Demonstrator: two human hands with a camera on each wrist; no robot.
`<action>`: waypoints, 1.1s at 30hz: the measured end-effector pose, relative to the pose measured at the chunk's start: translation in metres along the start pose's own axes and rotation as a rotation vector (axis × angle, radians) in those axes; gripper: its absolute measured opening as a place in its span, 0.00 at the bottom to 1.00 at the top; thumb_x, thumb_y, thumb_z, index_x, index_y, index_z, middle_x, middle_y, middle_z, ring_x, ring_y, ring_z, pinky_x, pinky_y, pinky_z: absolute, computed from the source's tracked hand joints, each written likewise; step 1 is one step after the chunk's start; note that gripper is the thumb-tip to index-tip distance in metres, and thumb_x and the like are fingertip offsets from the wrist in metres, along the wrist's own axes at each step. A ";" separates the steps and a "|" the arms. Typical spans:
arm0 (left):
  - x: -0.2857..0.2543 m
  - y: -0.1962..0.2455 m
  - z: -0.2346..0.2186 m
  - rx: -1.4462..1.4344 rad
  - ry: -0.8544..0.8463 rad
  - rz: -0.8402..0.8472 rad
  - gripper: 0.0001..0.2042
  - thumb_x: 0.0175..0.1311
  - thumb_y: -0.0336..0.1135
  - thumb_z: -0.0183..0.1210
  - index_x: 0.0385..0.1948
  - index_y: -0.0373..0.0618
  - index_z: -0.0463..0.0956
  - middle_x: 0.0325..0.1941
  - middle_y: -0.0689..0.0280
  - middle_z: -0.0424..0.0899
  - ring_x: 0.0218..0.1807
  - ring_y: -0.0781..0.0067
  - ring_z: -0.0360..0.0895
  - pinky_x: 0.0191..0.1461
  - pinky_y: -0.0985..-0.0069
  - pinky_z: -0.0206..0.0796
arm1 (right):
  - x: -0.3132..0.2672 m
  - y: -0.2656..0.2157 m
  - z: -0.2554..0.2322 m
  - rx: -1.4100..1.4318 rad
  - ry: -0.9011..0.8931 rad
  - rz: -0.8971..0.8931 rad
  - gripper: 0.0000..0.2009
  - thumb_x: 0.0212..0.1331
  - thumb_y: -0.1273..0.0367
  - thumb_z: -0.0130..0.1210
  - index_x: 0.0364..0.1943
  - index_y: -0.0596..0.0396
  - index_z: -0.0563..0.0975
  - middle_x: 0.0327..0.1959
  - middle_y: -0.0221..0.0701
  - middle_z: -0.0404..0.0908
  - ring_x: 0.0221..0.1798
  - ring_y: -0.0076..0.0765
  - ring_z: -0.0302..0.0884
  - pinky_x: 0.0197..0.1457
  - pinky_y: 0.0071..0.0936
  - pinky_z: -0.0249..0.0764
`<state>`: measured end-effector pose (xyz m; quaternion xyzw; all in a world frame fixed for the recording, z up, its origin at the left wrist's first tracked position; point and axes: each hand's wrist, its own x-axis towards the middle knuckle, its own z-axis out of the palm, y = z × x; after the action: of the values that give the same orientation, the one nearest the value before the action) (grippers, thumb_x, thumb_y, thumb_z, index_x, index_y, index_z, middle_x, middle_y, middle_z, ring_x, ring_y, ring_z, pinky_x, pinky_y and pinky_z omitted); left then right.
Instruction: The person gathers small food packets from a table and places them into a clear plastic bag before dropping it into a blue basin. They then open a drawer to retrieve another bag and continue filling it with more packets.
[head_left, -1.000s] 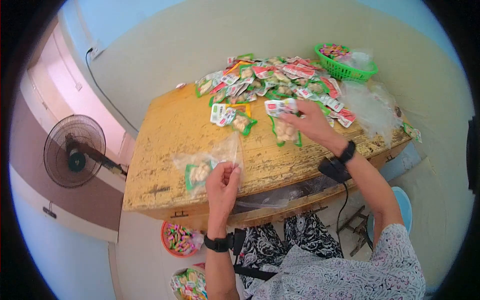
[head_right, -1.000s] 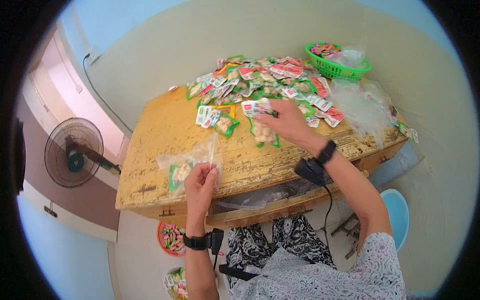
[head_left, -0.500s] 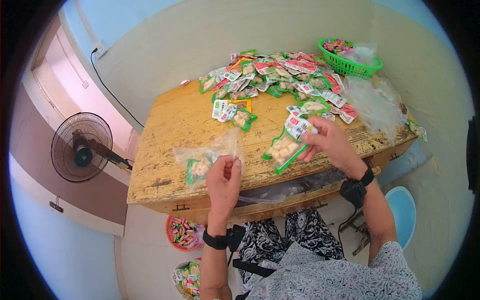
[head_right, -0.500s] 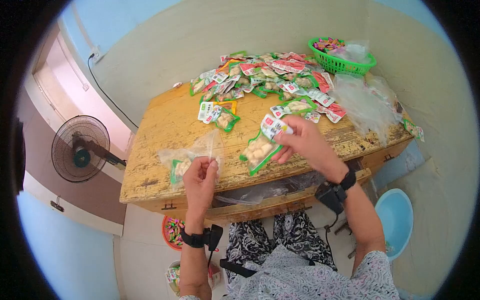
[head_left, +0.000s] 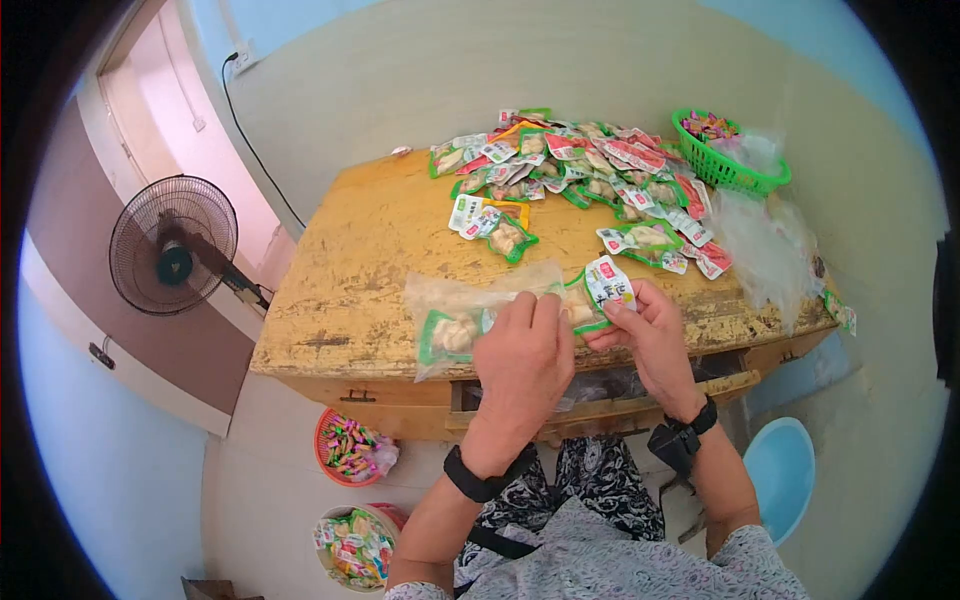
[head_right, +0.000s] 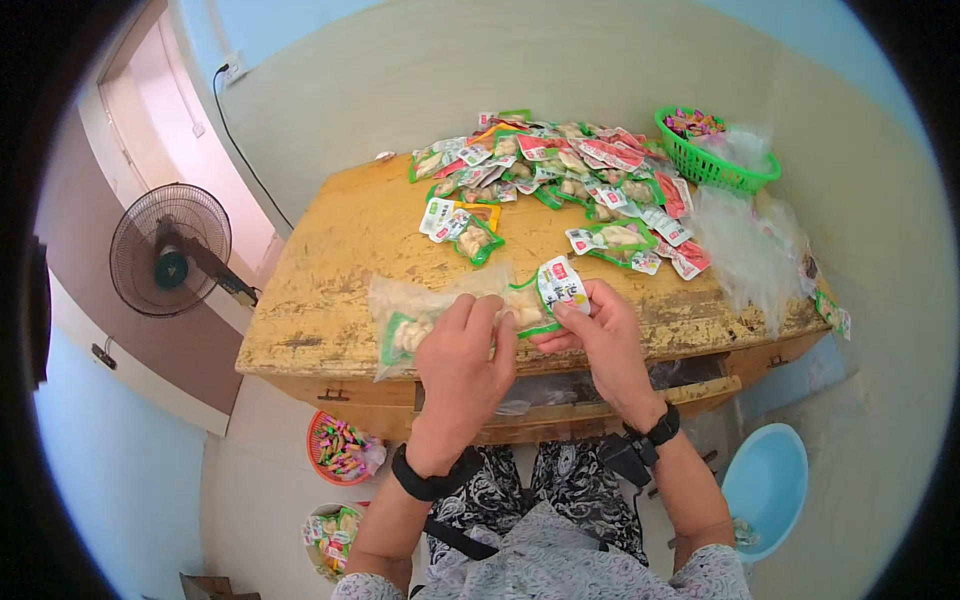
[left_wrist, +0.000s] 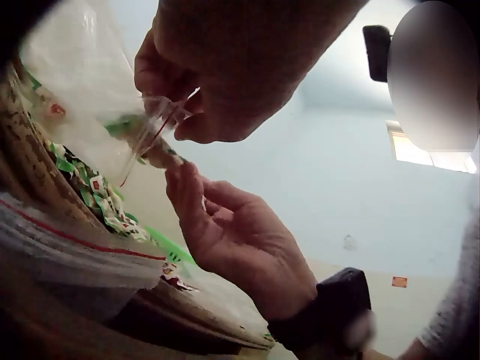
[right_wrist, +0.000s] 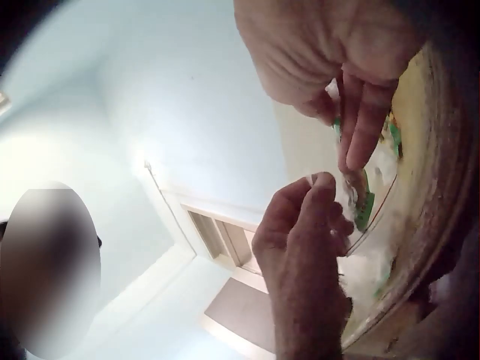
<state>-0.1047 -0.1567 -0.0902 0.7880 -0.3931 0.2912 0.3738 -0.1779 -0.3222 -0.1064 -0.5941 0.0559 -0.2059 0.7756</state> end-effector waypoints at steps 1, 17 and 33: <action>-0.001 0.002 0.001 0.006 -0.003 0.006 0.07 0.60 0.28 0.64 0.38 0.43 0.78 0.31 0.59 0.77 0.31 0.55 0.80 0.31 0.61 0.70 | 0.001 -0.002 0.005 0.049 -0.005 0.030 0.09 0.72 0.74 0.53 0.51 0.62 0.73 0.45 0.35 0.83 0.41 0.34 0.88 0.42 0.26 0.87; 0.005 0.001 0.006 -0.300 -0.083 0.038 0.09 0.63 0.27 0.62 0.43 0.41 0.76 0.34 0.55 0.79 0.33 0.48 0.79 0.38 0.57 0.70 | 0.057 0.047 0.028 -0.194 -0.247 -0.067 0.08 0.73 0.69 0.54 0.49 0.57 0.77 0.42 0.24 0.79 0.41 0.16 0.75 0.40 0.20 0.74; -0.051 -0.101 -0.026 -0.168 -0.098 -0.238 0.30 0.62 0.23 0.64 0.68 0.38 0.68 0.61 0.53 0.75 0.60 0.56 0.76 0.60 0.66 0.73 | 0.073 0.040 0.038 -1.342 -0.185 -0.173 0.26 0.64 0.45 0.59 0.25 0.55 0.81 0.25 0.43 0.81 0.29 0.54 0.81 0.32 0.48 0.72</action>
<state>-0.0512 -0.0737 -0.1508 0.8083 -0.3375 0.1722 0.4507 -0.0888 -0.3079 -0.1221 -0.9638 0.0572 -0.1365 0.2216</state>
